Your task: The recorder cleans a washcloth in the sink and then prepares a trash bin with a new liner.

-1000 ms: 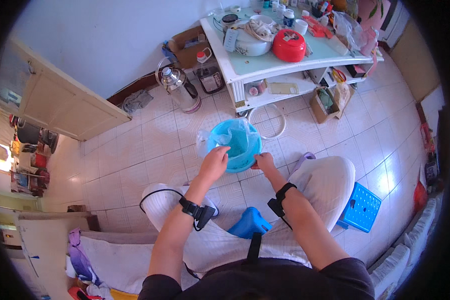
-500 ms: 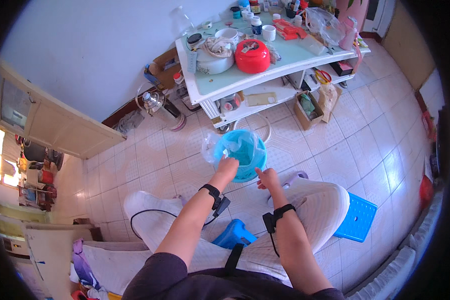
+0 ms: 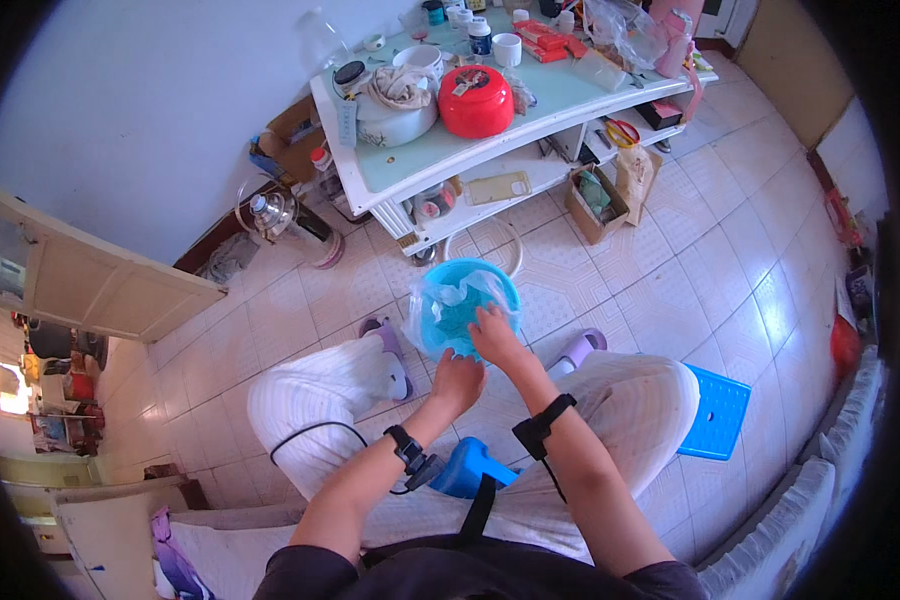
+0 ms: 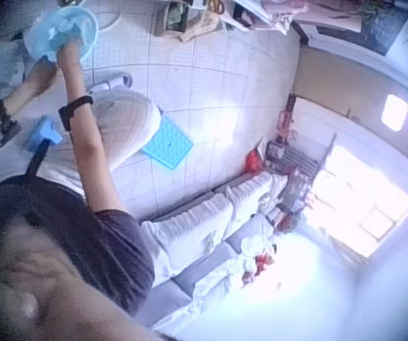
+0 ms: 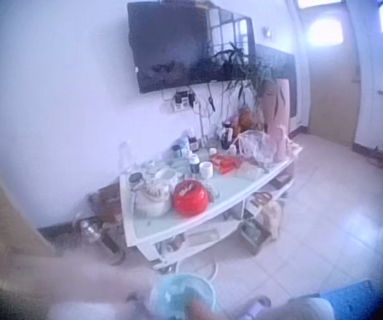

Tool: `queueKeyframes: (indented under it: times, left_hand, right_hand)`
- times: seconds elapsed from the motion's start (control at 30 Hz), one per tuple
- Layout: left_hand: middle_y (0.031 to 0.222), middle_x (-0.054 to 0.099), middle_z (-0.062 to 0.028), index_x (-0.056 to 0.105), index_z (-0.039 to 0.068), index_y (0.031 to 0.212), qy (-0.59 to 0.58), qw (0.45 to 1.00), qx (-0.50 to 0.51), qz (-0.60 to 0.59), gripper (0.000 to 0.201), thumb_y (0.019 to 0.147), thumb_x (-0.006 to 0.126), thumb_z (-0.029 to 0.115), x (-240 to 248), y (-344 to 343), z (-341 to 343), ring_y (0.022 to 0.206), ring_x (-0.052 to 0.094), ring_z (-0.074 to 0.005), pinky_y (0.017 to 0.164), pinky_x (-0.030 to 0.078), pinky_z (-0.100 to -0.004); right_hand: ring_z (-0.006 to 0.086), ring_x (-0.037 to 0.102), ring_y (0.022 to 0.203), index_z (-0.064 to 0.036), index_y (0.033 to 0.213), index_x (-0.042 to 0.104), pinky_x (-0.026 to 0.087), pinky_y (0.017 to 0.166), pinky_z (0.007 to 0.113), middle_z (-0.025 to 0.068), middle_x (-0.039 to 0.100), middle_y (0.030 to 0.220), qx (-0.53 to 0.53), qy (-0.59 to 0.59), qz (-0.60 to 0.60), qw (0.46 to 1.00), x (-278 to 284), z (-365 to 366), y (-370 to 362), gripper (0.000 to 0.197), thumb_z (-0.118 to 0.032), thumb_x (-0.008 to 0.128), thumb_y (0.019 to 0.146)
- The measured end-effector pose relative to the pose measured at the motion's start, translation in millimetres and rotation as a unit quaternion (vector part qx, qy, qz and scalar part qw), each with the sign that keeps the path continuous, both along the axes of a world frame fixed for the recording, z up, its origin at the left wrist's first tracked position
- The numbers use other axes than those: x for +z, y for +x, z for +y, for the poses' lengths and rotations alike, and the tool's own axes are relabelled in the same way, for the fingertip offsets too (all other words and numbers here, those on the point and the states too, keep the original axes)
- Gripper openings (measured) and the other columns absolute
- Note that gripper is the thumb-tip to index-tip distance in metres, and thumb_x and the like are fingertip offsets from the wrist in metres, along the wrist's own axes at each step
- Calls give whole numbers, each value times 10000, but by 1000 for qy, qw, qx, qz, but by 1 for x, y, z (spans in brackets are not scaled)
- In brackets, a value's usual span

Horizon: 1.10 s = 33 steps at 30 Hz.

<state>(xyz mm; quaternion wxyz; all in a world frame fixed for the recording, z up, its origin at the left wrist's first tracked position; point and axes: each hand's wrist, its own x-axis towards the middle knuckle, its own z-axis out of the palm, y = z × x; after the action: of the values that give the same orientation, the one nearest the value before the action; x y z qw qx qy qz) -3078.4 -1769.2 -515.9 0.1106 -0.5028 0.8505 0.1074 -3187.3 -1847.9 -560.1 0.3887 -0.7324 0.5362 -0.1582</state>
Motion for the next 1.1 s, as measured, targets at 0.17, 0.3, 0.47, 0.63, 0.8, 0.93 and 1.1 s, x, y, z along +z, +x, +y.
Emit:
queueKeyframes:
  times: [0.17,0.3,0.47,0.63,0.8,0.93,1.1]
  left_hand:
    - [868,643,-133,614,10,919,52,917,306,252,246,916,518,237,-22,22,9,862,633,-265,746,476,-406]
    - [925,611,-93,575,17,1011,71,700,486,518,244,904,555,236,-63,38,22,855,616,-211,713,500,-361]
    - [1027,564,-53,472,82,1261,222,370,663,612,424,900,573,279,-69,48,23,833,564,-157,750,483,-299]
    - [1134,530,-59,461,74,1292,92,442,652,609,451,917,542,312,-90,57,33,1000,529,-145,804,465,-297]
    - [1225,524,-78,439,53,1313,83,590,548,587,514,936,510,394,-106,78,29,1098,522,-167,911,438,-329]
    - [1172,568,-96,463,29,1293,301,418,568,642,506,925,547,367,-93,96,10,1036,580,-215,899,459,-355]
    - [1128,613,-151,566,11,1150,248,831,296,400,406,852,665,268,-42,121,4,923,639,-230,800,510,-333]
  right_hand:
    - [491,326,1245,102,1301,361,310,1047,496,341,344,1328,-203,-91,23,975,-7,22,-18,608,-139,609,801]
    - [443,409,1203,68,1268,410,345,1014,476,302,437,1271,-244,-69,-60,965,-18,21,-35,577,-165,647,795]
    - [223,565,964,40,1120,553,438,846,334,143,613,1056,-396,29,-144,907,-44,9,-45,450,-304,643,844]
    - [161,526,816,-35,993,618,421,725,318,37,569,843,-475,279,-278,787,-30,-16,-53,367,-378,574,866]
    - [149,558,749,-60,903,623,438,714,364,9,580,770,-479,396,-294,726,-60,-16,-81,267,-317,559,867]
    - [144,582,683,-36,884,659,477,676,346,21,616,726,-411,283,-201,843,-61,-23,-93,226,-246,592,835]
    - [145,581,584,21,753,673,483,602,298,25,595,592,-384,55,-86,918,-45,-25,-108,205,-182,657,771]
